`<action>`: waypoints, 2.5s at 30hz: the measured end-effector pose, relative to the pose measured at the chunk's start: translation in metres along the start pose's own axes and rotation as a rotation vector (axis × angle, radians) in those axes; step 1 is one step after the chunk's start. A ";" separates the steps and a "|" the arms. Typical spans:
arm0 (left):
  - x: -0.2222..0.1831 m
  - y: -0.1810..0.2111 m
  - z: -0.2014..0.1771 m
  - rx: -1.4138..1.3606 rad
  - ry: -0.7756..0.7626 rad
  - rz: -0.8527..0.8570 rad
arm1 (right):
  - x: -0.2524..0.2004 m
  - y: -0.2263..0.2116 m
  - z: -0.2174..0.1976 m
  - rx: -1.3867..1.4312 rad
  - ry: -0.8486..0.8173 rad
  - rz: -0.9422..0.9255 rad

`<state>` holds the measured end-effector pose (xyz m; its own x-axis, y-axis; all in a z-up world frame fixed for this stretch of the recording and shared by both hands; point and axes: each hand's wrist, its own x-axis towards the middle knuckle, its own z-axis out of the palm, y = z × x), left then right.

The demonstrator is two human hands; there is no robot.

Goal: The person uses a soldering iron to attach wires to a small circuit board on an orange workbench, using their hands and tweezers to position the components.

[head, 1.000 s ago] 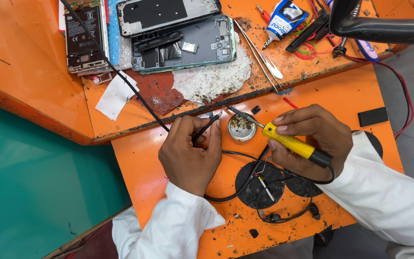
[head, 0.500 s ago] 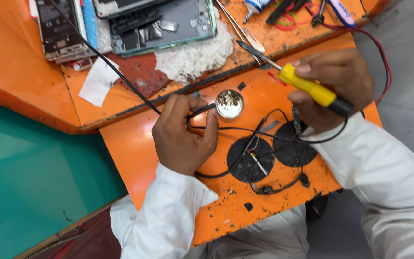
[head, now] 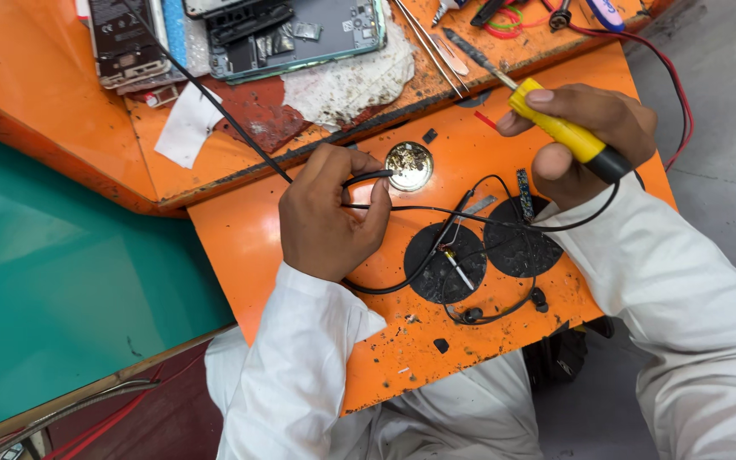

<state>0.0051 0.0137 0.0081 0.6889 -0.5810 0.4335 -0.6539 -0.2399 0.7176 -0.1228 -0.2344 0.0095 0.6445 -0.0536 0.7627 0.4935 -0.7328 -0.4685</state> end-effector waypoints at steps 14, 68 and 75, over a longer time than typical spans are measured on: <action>0.012 -0.002 -0.007 0.038 -0.001 0.186 | -0.002 0.023 -0.019 -0.009 0.069 -0.156; -0.026 0.031 -0.040 -0.191 -0.538 0.122 | 0.008 -0.002 0.011 0.131 -0.828 0.068; -0.020 0.024 -0.033 0.111 -0.425 -0.080 | 0.009 -0.003 0.029 -0.005 -0.673 -0.192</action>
<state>-0.0142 0.0446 0.0349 0.5638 -0.8199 0.0995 -0.6493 -0.3655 0.6670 -0.1012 -0.2125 0.0052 0.7687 0.5075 0.3893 0.6331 -0.6906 -0.3497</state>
